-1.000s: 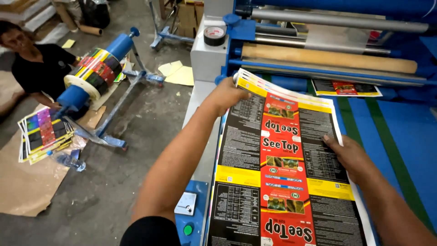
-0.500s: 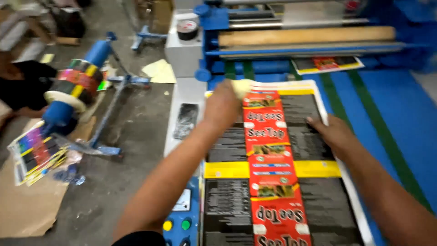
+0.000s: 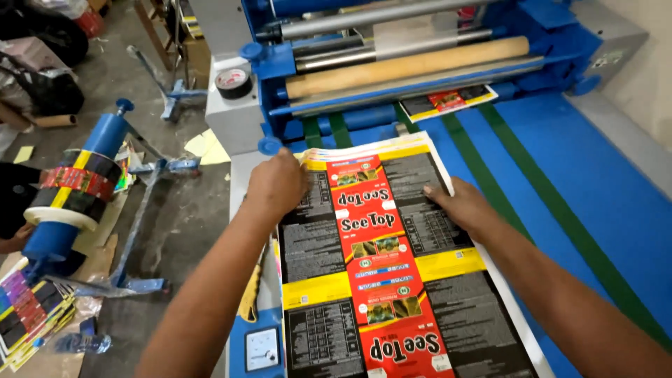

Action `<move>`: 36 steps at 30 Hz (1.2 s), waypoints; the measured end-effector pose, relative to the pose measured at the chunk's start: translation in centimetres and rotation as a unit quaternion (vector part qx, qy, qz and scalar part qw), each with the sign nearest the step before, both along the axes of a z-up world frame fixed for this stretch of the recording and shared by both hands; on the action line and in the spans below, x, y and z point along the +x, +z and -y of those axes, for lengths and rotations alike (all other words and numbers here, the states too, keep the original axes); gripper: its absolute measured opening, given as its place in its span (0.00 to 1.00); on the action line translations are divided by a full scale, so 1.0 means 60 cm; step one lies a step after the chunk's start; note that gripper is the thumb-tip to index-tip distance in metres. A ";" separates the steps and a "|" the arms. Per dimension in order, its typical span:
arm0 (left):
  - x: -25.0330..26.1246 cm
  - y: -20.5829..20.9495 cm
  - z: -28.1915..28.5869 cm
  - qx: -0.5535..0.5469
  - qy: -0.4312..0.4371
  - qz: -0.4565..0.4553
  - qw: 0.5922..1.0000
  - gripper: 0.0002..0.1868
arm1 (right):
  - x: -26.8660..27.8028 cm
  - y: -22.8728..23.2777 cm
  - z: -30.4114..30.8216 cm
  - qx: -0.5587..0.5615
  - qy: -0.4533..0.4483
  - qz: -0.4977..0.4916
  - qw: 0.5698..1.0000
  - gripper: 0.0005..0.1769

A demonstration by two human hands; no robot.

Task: The recorder is flipping through and placing printed label sheets onto the bed of a laminating machine.

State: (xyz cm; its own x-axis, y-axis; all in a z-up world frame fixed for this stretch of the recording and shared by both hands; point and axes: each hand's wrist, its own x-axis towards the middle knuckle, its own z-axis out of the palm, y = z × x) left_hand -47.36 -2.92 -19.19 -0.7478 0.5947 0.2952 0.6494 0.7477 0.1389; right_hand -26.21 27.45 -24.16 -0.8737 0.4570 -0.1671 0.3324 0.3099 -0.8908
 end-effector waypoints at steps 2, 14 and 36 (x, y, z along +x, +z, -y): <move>0.010 0.052 0.003 0.010 0.018 0.043 0.999 0.25 | -0.010 0.001 -0.002 0.014 0.002 -0.006 1.000 0.23; -0.031 -0.006 0.016 -0.038 0.082 0.072 0.993 0.23 | -0.010 -0.005 0.001 0.025 -0.018 0.013 0.999 0.27; -0.152 -0.130 0.049 0.117 0.145 0.140 0.973 0.32 | -0.003 0.014 0.010 -0.028 -0.028 0.049 0.998 0.28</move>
